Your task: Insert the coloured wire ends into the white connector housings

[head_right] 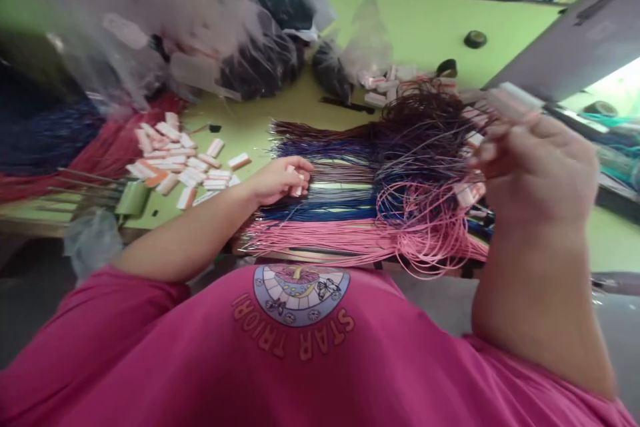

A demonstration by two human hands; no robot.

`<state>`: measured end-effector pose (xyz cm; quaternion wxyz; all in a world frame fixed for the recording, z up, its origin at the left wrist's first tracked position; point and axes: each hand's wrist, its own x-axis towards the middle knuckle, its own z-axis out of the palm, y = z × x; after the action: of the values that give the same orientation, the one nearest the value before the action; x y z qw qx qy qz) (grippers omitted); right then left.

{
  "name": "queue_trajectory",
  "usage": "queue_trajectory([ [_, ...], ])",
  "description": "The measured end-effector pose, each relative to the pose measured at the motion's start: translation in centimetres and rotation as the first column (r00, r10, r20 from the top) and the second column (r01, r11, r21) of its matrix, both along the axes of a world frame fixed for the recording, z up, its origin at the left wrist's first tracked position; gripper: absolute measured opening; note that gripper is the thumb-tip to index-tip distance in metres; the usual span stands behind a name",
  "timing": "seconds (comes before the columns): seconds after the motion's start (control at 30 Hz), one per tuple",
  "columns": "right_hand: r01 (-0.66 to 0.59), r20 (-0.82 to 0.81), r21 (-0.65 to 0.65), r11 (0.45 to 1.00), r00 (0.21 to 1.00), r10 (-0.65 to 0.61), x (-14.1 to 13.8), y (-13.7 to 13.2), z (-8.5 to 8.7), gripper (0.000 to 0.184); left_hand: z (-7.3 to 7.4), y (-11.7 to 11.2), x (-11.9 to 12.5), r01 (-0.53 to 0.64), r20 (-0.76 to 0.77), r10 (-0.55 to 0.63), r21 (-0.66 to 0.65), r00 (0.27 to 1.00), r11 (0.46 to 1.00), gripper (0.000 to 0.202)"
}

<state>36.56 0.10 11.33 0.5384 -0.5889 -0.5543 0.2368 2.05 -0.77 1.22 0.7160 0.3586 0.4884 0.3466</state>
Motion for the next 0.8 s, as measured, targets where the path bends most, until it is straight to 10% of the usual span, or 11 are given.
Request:
queue_trajectory([
  [0.1, 0.283, -0.238, -0.03, 0.959, 0.929, -0.282, 3.6, 1.2, -1.1, 0.035, -0.2, 0.1, 0.0, -0.039, 0.022, 0.04, -0.059, 0.999, 0.997, 0.047],
  [0.23, 0.604, 0.028, -0.094, 0.791, 0.796, -0.605, 6.2, 0.2, -3.5, 0.039, -0.2, -0.1, -0.2, -0.049, 0.015, 0.049, -0.023, 0.999, 0.999, 0.051],
  [0.47, 0.643, 0.76, -0.207, 0.737, 0.58, -0.293, 8.6, -4.0, -7.4, 0.035, -0.1, -0.1, -0.6, -0.018, 0.05, 0.012, 0.124, 0.999, 0.992, 0.042],
  [0.67, 0.672, 0.469, -0.447, 0.591, 0.738, -0.485, 7.1, -4.2, -4.9, 0.03, 0.4, -0.1, -0.7, -0.108, 0.121, 0.089, 0.161, 0.989, 0.981, 0.04],
  [0.8, 0.713, 0.319, -0.173, 0.679, 0.693, -0.647, 5.4, -3.7, -1.5, 0.018, 0.7, 0.0, -0.6, -0.188, 0.114, 0.173, 0.14, 0.978, 0.972, 0.036],
])
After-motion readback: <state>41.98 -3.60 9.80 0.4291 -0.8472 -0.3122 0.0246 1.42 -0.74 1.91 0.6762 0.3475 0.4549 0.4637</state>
